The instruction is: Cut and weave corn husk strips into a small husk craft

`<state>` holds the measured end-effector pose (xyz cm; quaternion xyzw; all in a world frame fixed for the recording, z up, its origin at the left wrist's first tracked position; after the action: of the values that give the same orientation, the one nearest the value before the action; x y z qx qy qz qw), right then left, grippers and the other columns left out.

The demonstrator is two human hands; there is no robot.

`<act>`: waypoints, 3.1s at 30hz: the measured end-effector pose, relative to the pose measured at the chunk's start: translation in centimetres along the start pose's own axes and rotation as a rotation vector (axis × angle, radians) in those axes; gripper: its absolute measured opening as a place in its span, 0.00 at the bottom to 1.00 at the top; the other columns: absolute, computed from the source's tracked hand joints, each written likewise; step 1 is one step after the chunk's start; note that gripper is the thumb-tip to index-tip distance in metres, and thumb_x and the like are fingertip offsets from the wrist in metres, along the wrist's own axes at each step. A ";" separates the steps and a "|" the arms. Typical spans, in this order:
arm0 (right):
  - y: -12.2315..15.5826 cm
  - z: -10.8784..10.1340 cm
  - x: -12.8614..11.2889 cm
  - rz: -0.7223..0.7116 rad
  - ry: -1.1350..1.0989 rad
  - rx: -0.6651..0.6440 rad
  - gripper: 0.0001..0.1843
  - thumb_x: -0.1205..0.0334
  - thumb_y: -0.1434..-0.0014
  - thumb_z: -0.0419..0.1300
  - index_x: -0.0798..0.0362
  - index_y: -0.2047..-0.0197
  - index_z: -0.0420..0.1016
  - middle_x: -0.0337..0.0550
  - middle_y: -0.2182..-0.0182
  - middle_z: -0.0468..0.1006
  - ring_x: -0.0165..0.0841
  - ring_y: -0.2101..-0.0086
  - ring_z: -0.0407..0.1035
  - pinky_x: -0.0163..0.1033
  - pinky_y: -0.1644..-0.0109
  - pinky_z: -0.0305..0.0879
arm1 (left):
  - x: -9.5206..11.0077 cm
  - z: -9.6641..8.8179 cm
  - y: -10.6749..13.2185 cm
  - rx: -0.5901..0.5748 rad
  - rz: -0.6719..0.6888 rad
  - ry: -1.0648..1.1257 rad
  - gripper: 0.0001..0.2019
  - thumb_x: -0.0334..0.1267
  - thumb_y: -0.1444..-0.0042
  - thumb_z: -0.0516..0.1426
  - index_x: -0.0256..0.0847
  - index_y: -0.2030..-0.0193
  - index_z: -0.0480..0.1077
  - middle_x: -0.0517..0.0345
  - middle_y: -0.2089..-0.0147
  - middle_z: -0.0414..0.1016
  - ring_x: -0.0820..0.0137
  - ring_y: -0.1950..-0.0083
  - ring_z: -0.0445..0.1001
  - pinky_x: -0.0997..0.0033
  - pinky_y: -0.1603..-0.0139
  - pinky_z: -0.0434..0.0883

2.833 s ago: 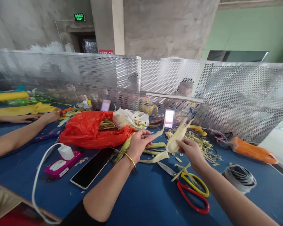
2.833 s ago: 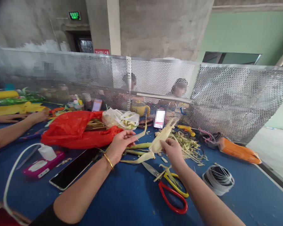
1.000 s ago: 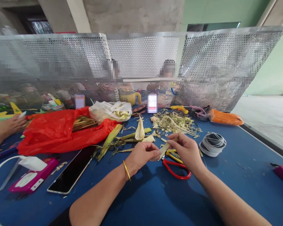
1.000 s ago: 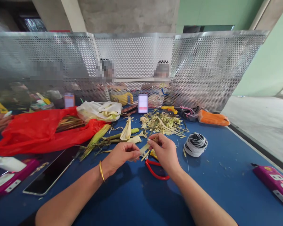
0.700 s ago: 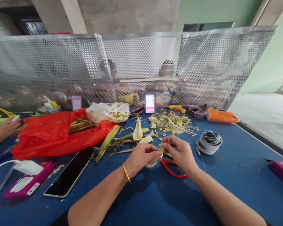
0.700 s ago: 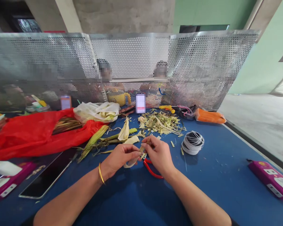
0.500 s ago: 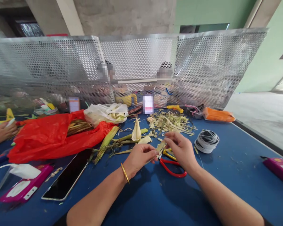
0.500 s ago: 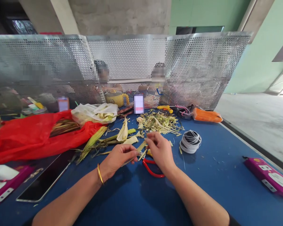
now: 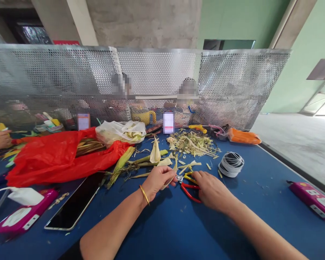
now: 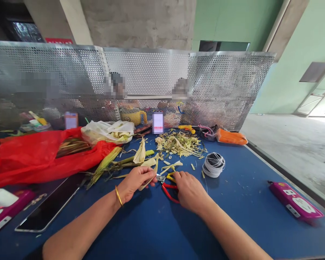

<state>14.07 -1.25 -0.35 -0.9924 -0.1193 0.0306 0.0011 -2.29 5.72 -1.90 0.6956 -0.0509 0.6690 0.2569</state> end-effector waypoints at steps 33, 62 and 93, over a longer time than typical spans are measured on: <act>1.3 0.0 -1.4 0.316 -1.903 -0.336 0.19 0.54 0.47 0.65 0.51 0.52 0.71 0.37 0.73 0.73 0.20 0.85 0.55 0.29 0.81 0.56 | 0.6 -3.0 -1.0 0.358 0.101 0.154 0.09 0.40 0.55 0.62 0.36 0.76 0.73 0.57 0.76 0.74 0.77 0.78 0.68 0.78 0.79 0.58; -2.0 -3.8 6.5 0.193 -0.870 0.167 0.36 0.48 0.57 0.68 0.55 0.46 0.72 0.40 0.66 0.76 0.39 0.64 0.69 0.42 0.57 0.66 | 5.4 -0.9 -3.7 0.307 0.226 0.002 0.06 0.35 0.54 0.63 0.38 0.78 0.73 0.60 0.79 0.74 0.76 0.80 0.67 0.75 0.75 0.64; -2.1 0.1 7.6 0.404 -0.147 0.146 0.20 0.60 0.41 0.52 0.57 0.46 0.67 0.54 0.59 0.79 0.45 0.59 0.74 0.39 0.65 0.60 | 6.4 -0.2 -9.7 0.221 -0.014 0.007 0.10 0.38 0.40 0.56 0.33 0.58 0.72 0.51 0.63 0.74 0.71 0.66 0.74 0.69 0.67 0.72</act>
<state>20.96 2.64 -0.88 -0.9885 0.0844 0.1111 0.0582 2.23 15.95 1.43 0.7175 0.0289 0.6714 0.1835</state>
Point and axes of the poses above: each hand's wrist, its own y-axis away from the middle knuckle, its own z-axis out of the palm, x = y × z, the point moved 5 cm from there along -y, towards the middle knuckle
